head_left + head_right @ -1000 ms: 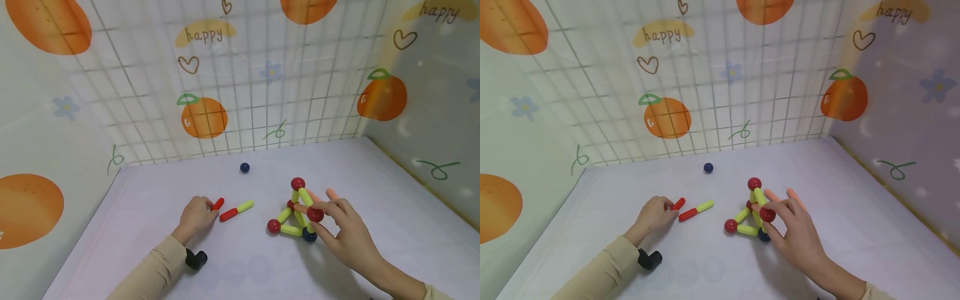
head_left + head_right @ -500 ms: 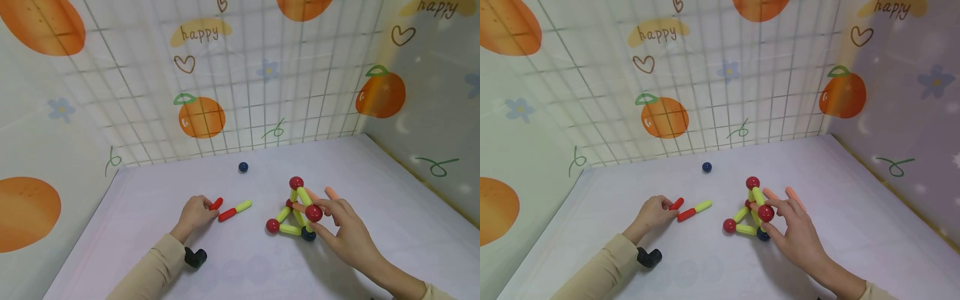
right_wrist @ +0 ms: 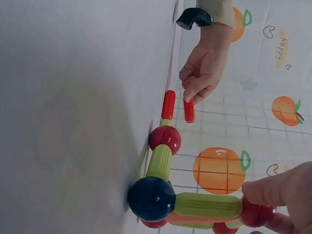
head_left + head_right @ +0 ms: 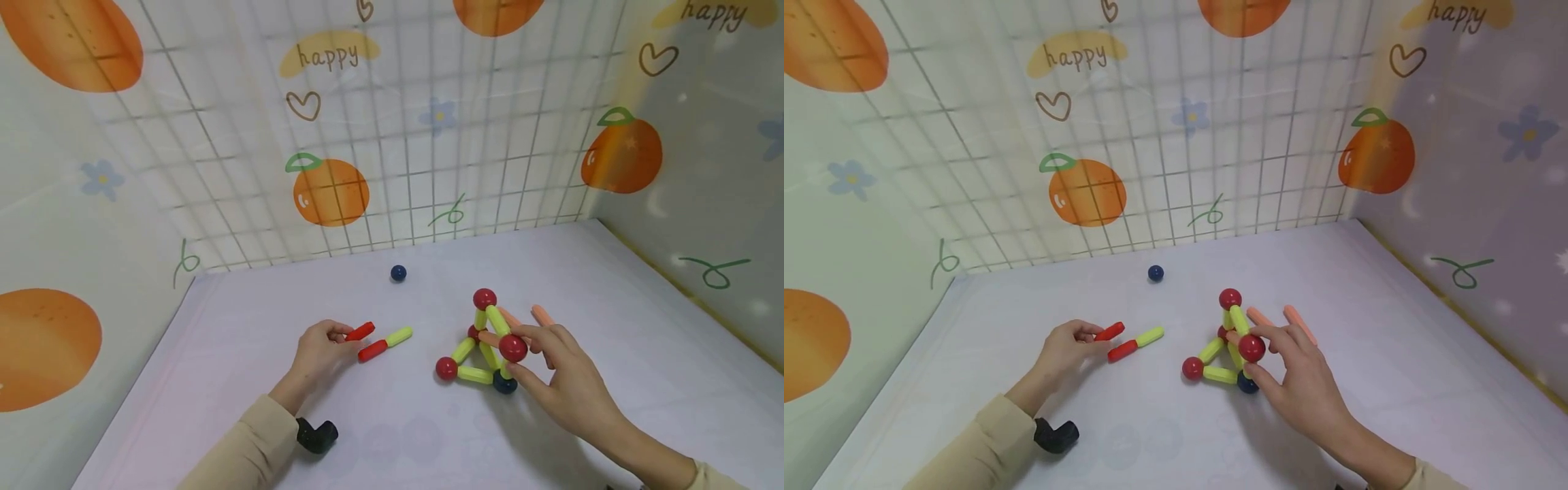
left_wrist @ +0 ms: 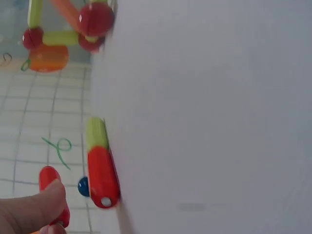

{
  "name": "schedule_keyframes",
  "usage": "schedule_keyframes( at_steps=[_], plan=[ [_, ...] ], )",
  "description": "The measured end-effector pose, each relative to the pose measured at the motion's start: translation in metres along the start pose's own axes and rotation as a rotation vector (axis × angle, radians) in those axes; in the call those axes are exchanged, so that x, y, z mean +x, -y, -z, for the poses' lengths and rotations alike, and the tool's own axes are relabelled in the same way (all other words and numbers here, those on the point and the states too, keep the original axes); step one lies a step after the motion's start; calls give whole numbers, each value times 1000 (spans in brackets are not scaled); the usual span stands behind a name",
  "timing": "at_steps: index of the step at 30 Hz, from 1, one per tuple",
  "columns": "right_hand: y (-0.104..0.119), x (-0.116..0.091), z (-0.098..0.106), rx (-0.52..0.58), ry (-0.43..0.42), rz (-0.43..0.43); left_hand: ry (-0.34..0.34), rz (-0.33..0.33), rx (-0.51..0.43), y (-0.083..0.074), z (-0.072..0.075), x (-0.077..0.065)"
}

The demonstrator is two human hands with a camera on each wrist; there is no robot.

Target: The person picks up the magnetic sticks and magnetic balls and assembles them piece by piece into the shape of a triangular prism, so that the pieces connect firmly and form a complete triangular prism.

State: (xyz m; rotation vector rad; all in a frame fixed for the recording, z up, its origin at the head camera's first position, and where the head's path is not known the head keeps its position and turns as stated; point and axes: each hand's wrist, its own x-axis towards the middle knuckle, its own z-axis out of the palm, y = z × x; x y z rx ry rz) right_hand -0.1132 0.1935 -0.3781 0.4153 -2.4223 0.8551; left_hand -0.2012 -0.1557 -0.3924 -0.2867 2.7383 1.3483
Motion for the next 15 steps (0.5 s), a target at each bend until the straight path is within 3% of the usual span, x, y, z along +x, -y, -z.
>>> schedule_keyframes(
  at_steps=[7,11,15],
  plan=[
    [-1,0,0,10,5,-10,176,-50,-269,-16,-18,-20],
    [-1,0,0,12,11,-9,278,-97,-311,-25,-28,-28],
    [-1,1,0,6,16,-12,348,-167,-288,-32,-40,-32]
  ],
)
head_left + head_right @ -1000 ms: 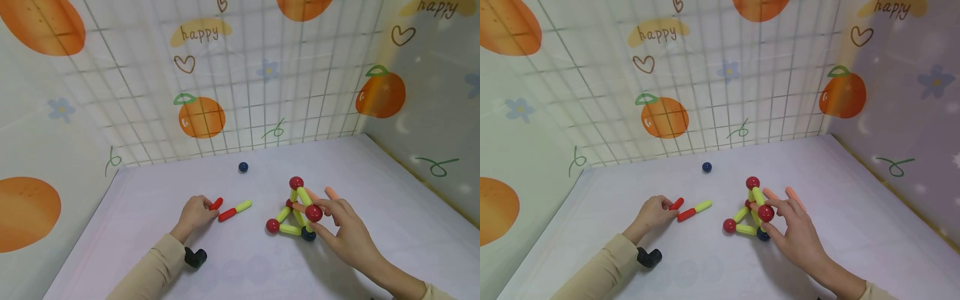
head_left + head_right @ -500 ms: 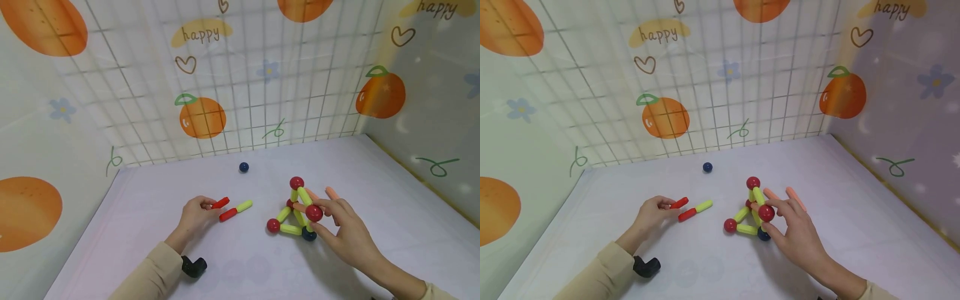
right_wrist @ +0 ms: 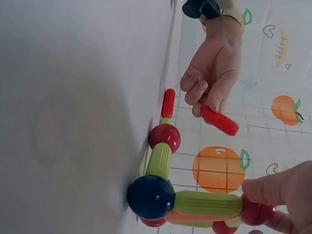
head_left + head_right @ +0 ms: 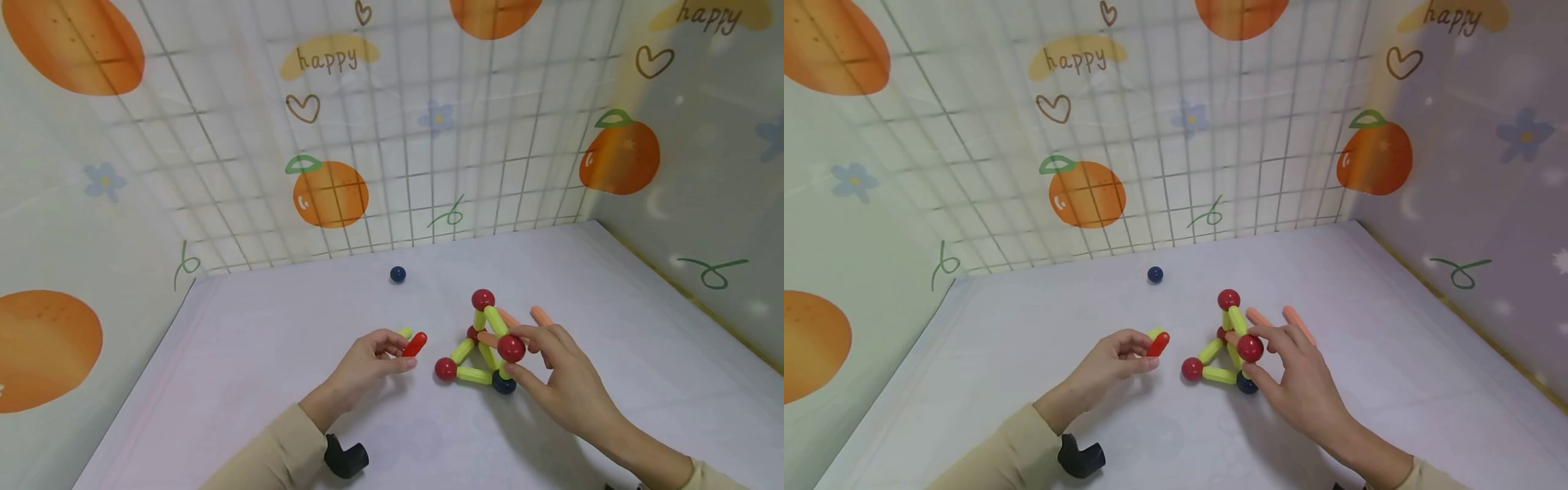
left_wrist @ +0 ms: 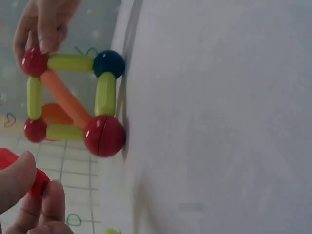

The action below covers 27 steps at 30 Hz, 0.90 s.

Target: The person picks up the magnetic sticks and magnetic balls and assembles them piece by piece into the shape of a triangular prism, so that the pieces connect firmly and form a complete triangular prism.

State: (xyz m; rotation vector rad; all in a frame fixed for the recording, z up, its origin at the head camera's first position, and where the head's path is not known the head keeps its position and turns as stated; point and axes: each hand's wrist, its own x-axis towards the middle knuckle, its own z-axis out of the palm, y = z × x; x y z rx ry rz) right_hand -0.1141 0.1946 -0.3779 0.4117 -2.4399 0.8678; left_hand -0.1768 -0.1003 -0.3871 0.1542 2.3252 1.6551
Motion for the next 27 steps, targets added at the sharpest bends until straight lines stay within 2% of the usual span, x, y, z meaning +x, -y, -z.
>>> schedule_keyframes(
  at_steps=[2,6,13,19,27],
  plan=[
    [-1,0,0,6,0,-1,17,-40,32,-1,-7,1],
    [-2,0,-1,14,-7,7,9,-116,120,-4,-22,3],
    [-4,1,-2,19,-14,10,-1,-164,222,-4,-43,11],
    [-4,1,-3,26,-26,22,25,-231,292,-2,-46,17],
    [-4,2,-2,51,-16,16,31,-248,408,-4,-47,17]
  ],
)
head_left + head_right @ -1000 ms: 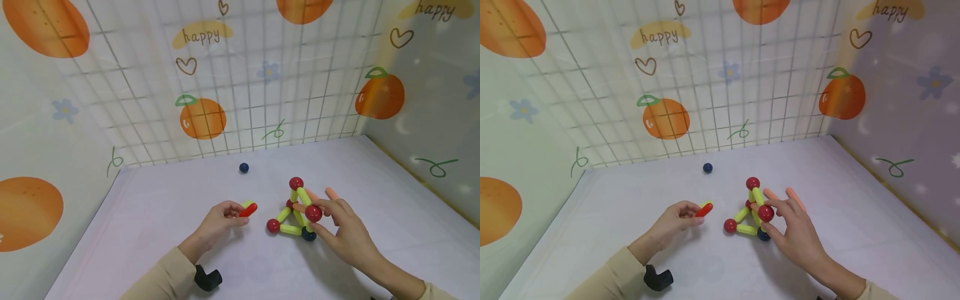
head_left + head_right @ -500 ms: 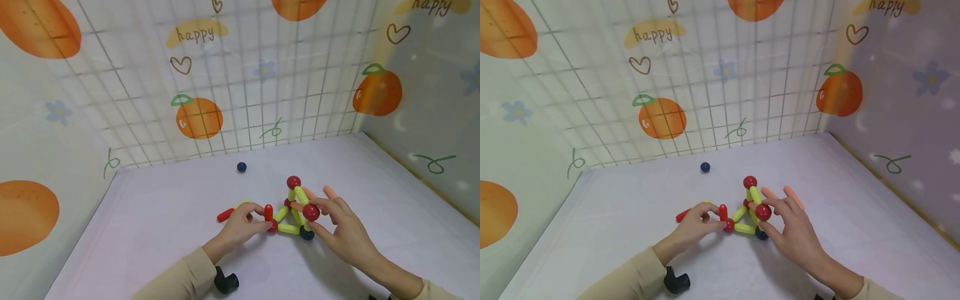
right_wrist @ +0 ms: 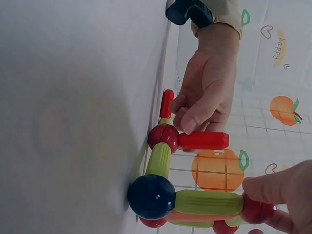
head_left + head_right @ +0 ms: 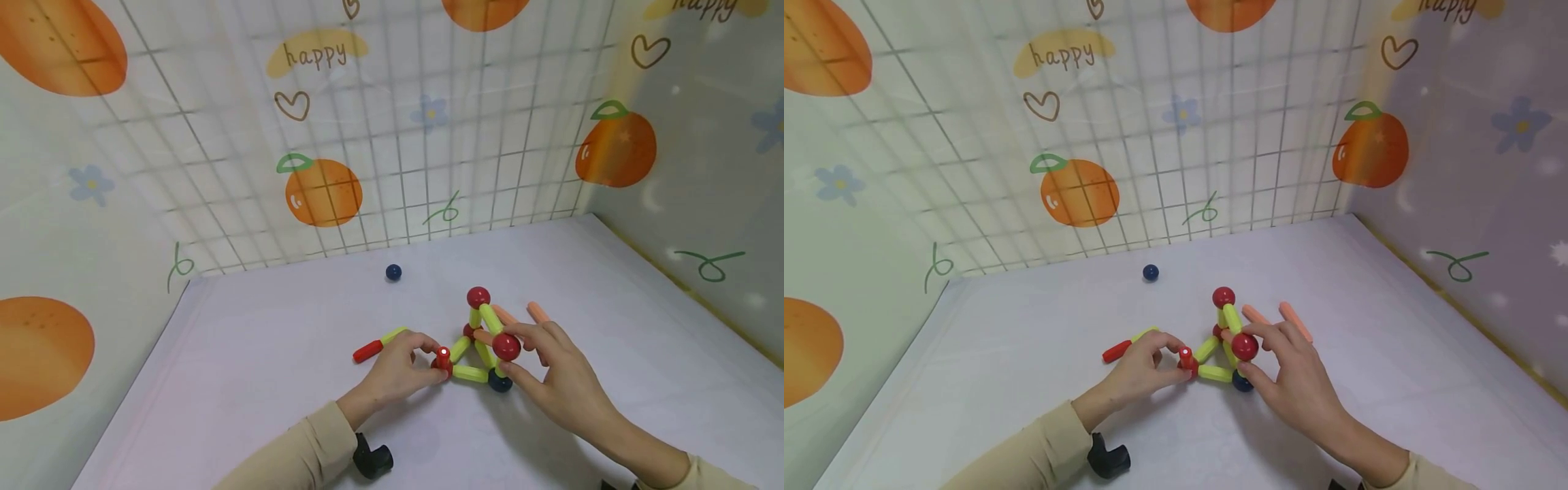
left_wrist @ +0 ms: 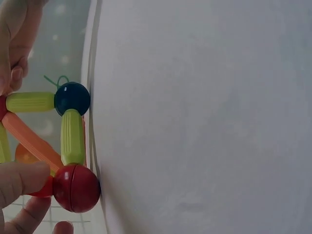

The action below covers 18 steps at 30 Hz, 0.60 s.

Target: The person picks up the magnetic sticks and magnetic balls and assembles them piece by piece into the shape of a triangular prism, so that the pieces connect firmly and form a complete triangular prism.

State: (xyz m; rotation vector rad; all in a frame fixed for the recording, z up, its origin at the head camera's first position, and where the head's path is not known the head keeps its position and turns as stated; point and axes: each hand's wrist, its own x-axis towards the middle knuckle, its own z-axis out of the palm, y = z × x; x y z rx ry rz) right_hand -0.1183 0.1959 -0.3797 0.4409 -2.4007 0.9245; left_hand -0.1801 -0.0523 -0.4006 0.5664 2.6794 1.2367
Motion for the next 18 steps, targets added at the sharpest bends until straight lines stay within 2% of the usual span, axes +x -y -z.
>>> schedule_keyframes(
  at_steps=[8,18],
  plan=[
    [0,0,1,-21,8,-12,-3,19,71,-2,0,0],
    [-1,1,1,-12,8,-9,-4,15,61,-1,2,2]
  ],
)
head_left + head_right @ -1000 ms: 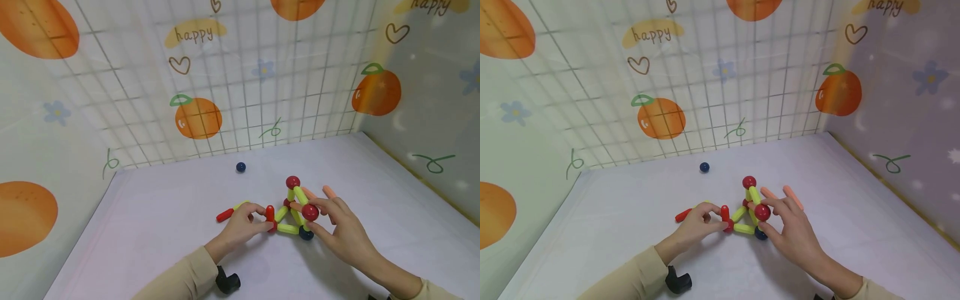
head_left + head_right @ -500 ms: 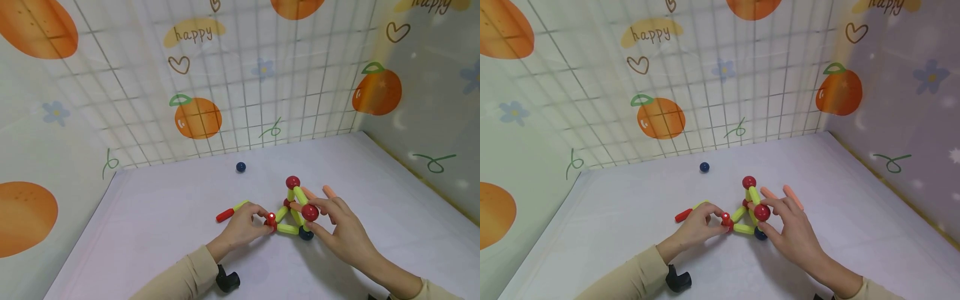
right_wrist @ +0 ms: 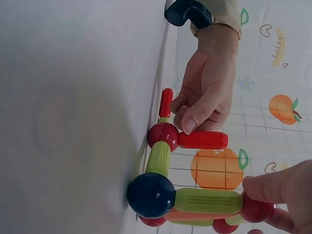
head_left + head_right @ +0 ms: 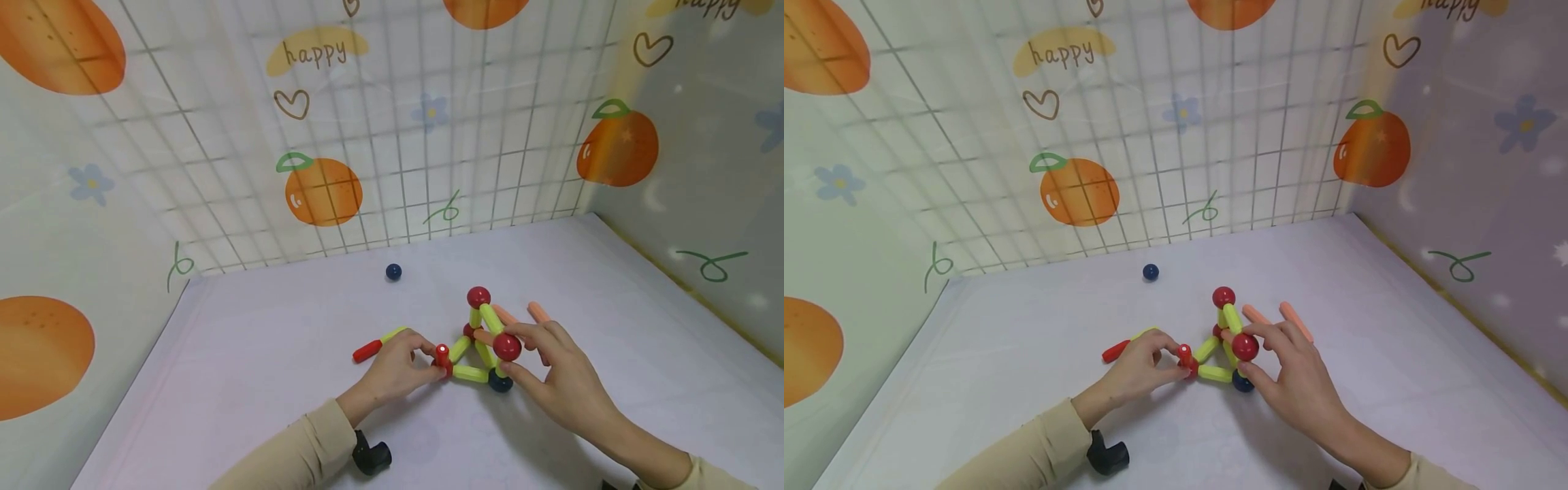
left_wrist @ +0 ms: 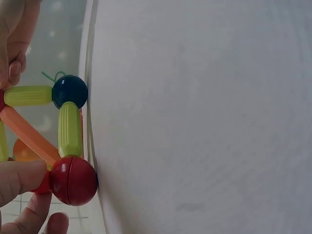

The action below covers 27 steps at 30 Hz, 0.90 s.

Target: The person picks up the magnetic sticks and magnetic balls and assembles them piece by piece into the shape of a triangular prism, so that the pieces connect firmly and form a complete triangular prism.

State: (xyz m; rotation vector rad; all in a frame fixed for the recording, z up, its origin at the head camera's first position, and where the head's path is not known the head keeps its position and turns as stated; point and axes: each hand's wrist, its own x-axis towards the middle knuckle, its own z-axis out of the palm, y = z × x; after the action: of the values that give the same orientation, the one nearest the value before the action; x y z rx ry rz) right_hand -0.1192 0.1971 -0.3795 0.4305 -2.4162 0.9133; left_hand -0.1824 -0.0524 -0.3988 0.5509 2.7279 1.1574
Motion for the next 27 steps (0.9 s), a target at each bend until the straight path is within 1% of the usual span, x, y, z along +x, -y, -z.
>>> schedule_keyframes(
  at_steps=[4,7,10,12,13,15,18,20,23,25,27],
  plan=[
    [-1,1,0,-12,2,-6,-3,9,-1,1,0,3],
    [-1,2,0,-19,-3,-5,9,9,1,1,2,5],
    [-2,2,-1,-18,-3,-10,26,11,23,2,9,7],
    [-3,3,-1,-17,-1,-16,11,41,23,2,19,12],
    [-4,3,-1,-18,0,-16,-4,70,16,3,25,16],
    [-4,4,-1,-19,0,-15,-60,138,-18,5,40,29],
    [-6,5,-1,-17,-5,-10,-138,240,-88,13,62,54],
    [-6,5,-1,-3,-7,-13,-161,288,-116,23,74,72],
    [-7,3,-2,24,-4,-15,-152,348,-134,40,84,94],
    [-7,2,-3,45,-2,-16,-148,379,-136,50,85,104],
    [-7,0,-3,58,1,-14,-151,398,-137,57,83,111]
  ],
)
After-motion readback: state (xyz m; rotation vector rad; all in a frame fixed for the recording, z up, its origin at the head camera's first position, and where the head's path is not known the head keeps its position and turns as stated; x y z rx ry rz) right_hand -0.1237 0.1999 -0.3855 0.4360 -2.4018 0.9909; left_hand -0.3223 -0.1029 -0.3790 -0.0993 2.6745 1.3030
